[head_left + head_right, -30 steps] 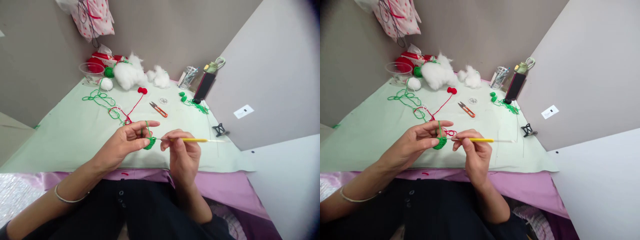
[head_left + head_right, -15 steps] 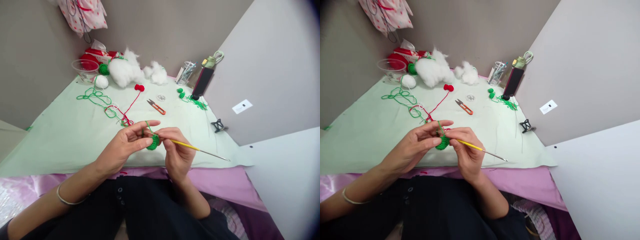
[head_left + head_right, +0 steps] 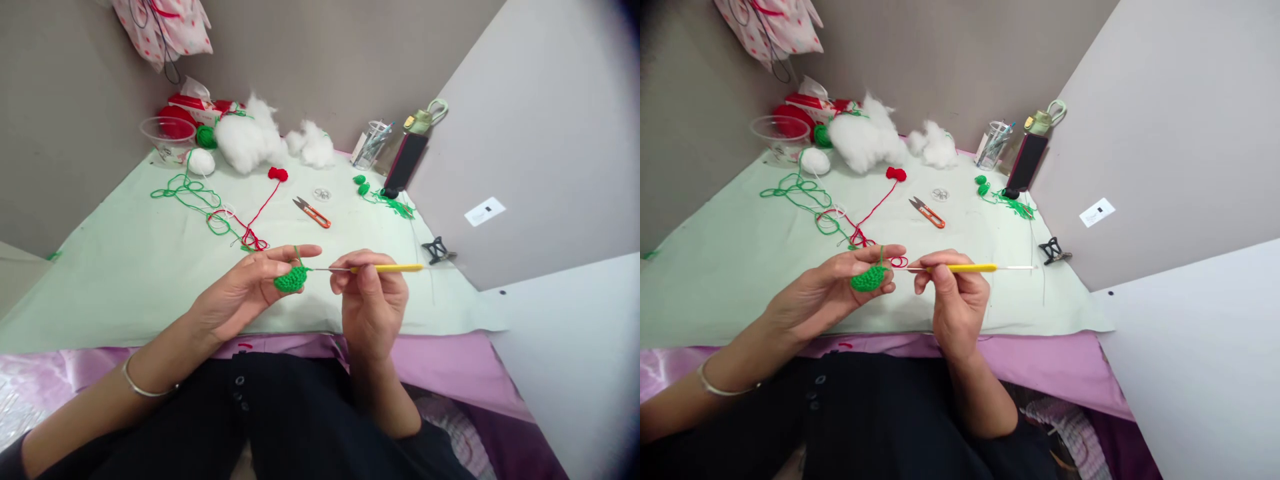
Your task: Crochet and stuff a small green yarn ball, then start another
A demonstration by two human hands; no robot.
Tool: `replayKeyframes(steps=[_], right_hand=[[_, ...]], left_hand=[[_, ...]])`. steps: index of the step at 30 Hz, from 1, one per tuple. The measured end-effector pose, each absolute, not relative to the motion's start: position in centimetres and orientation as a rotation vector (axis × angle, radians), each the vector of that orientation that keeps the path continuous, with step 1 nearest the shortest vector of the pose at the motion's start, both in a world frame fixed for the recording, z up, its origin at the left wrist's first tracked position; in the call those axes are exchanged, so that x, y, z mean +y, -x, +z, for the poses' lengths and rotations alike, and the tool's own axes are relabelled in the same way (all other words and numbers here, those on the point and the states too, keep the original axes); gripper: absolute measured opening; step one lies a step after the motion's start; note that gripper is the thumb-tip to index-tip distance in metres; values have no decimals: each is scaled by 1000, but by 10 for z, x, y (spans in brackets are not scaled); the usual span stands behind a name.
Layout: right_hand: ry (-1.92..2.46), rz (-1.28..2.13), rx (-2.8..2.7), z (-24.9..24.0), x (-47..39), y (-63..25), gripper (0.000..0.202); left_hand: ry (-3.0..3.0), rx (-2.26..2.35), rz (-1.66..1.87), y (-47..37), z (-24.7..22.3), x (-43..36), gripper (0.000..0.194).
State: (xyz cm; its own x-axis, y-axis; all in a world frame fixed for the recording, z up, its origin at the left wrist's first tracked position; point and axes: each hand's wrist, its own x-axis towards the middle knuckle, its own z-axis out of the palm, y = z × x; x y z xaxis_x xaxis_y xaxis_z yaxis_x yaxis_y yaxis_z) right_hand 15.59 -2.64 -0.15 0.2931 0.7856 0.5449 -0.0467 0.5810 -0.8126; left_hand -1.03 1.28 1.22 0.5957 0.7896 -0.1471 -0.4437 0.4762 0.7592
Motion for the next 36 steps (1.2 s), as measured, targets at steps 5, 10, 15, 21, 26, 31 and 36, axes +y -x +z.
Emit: replayKeyframes(steps=[5,10,15,21,26,31,36], right_hand=[[714,783,-1176,-8,-24,-149,13],[747,764,-1187,-13,-25,-153,13],[731,887,-1140,-8,-23,-158,13],[705,932,-1145,-4,-21,-159,17],[684,891,-1239,-4,-25,-165,17],[727,638,-1409,-2,-30,-166,17],[739,292,-1672,-2,-35,-166,22]], left_hand=[[-992,504,789,12,5,9,40],[-1175,491,737,21,5,10,49],[-1219,564,739,24,8,11,47],[-1330,602,779,24,12,9,43],[-1417,645,801,23,17,6,46],[-1501,715,849,24,18,3,43],[-1779,812,1037,23,16,-2,40]])
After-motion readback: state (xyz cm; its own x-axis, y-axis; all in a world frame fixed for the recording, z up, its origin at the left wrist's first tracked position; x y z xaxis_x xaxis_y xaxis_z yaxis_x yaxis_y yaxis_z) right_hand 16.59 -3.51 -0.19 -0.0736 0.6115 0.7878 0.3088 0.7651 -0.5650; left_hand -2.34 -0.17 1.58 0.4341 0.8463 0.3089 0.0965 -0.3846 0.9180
